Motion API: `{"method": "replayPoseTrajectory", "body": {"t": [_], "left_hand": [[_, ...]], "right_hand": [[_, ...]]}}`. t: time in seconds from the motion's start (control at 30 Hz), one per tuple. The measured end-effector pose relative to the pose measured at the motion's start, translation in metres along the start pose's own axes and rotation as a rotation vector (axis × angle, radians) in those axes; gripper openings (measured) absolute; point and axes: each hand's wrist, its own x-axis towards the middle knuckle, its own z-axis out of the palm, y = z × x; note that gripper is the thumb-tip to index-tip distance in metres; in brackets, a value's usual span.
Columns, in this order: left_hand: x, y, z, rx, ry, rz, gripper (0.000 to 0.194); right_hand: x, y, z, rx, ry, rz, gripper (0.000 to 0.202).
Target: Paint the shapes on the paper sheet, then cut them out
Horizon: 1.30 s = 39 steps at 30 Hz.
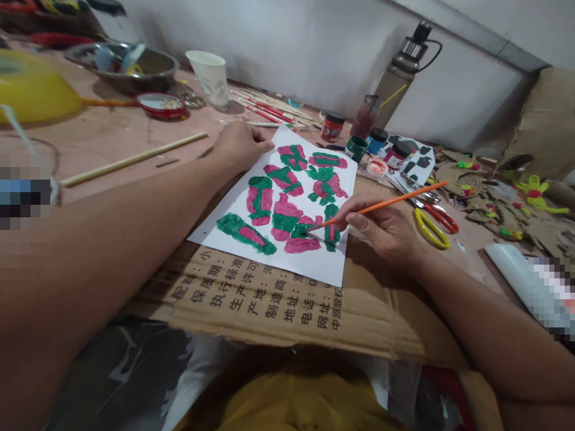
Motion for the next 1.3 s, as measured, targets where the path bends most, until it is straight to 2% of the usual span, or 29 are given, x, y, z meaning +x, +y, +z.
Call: {"method": "replayPoseTrajectory", "body": {"t": [0.1, 0.2, 0.33, 0.53, 0.73, 0.87, 1.0, 1.1, 1.3], "left_hand": [[0.000, 0.000, 0.000, 0.000, -0.003, 0.008, 0.025], [0.000, -0.001, 0.000, 0.007, 0.002, 0.022, 0.023], [0.000, 0.000, 0.000, 0.002, 0.005, 0.013, 0.021], [0.000, 0.000, 0.000, 0.014, 0.001, 0.000, 0.022], [0.000, 0.000, 0.000, 0.000, -0.001, 0.003, 0.023], [-0.001, 0.003, -0.001, 0.000, 0.003, -0.004, 0.022], [-0.002, 0.003, 0.000, -0.002, 0.016, -0.011, 0.019], [-0.001, 0.002, 0.000, 0.005, 0.020, -0.008, 0.018], [0.000, 0.001, 0.001, 0.001, 0.018, -0.008, 0.019]], "right_hand": [[0.000, -0.002, -0.001, -0.015, -0.007, 0.003, 0.038], [0.001, -0.003, 0.001, 0.051, 0.092, 0.033, 0.038], [0.003, 0.001, 0.012, 0.178, 0.185, 0.134, 0.039], [0.005, 0.010, 0.020, 0.319, 0.211, 0.283, 0.046], [0.004, 0.005, 0.010, 0.203, 0.258, 0.195, 0.045], [0.005, 0.002, 0.015, 0.201, 0.292, 0.155, 0.046], [0.006, 0.003, 0.021, 0.232, 0.259, 0.195, 0.048], [0.005, 0.005, 0.018, 0.218, 0.236, 0.229, 0.050], [0.004, -0.001, 0.013, 0.179, 0.253, 0.144, 0.043]]}}
